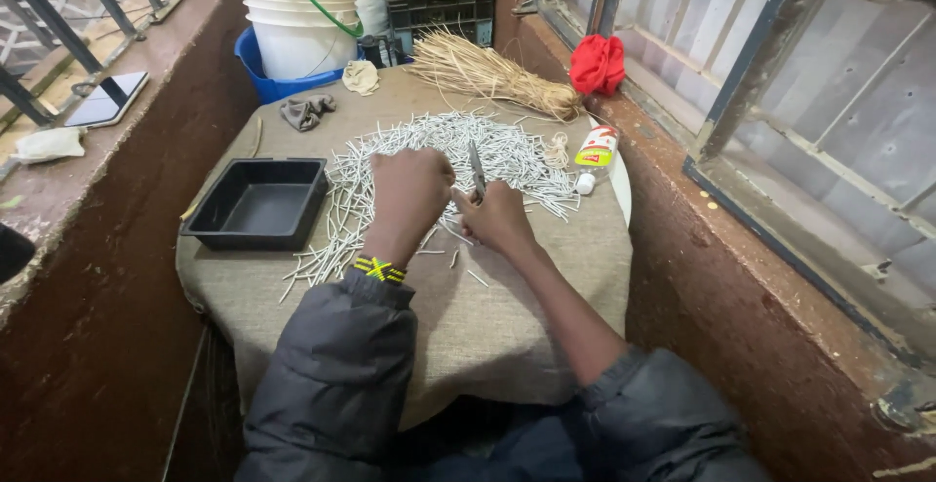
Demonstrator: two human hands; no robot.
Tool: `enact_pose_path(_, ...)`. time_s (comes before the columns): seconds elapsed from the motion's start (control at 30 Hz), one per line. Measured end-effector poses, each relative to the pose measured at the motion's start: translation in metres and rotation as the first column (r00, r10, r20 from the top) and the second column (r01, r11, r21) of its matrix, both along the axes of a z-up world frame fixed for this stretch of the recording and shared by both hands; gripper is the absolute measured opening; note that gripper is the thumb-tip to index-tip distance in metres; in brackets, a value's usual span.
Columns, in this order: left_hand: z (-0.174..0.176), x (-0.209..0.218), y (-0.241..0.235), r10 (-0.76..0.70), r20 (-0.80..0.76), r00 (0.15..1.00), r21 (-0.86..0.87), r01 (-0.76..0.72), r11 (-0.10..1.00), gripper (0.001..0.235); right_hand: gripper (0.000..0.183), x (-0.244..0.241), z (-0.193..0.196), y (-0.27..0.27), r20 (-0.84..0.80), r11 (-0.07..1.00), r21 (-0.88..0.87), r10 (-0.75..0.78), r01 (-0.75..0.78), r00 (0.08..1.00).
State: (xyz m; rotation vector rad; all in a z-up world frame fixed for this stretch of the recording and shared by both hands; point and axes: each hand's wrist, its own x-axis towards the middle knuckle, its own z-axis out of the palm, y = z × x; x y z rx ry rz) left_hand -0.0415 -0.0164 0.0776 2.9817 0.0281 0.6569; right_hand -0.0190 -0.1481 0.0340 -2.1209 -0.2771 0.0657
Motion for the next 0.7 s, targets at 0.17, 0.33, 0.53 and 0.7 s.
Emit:
enact_pose_path(0.17, -0.003, 0.016, 0.003, -0.105, -0.099, 0.990, -0.047, 0.101, 0.994, 0.017, 0.030, 0.013, -0.014, -0.003, 0.025, 0.999, 0.016, -0.034, 0.033, 0.999)
enact_pose_path(0.33, 0.003, 0.010, 0.012, -0.152, -0.187, 0.971, -0.112, 0.133, 0.985, 0.020, 0.029, 0.033, -0.025, 0.008, 0.016, 0.995, -0.085, -0.045, 0.046, 0.999)
enact_pose_path(0.53, 0.001, 0.019, 0.012, -0.203, -0.139, 0.969, -0.217, 0.170, 0.961, 0.019, 0.033, 0.016, -0.017, 0.011, 0.055, 0.988, -0.119, -0.093, 0.099, 0.994)
enact_pose_path(0.7, -0.007, 0.014, 0.024, -0.163, -0.170, 0.972, -0.271, 0.113, 0.956, 0.025, 0.044, 0.009, -0.007, 0.011, -0.009, 0.988, -0.155, 0.001, -0.003, 1.000)
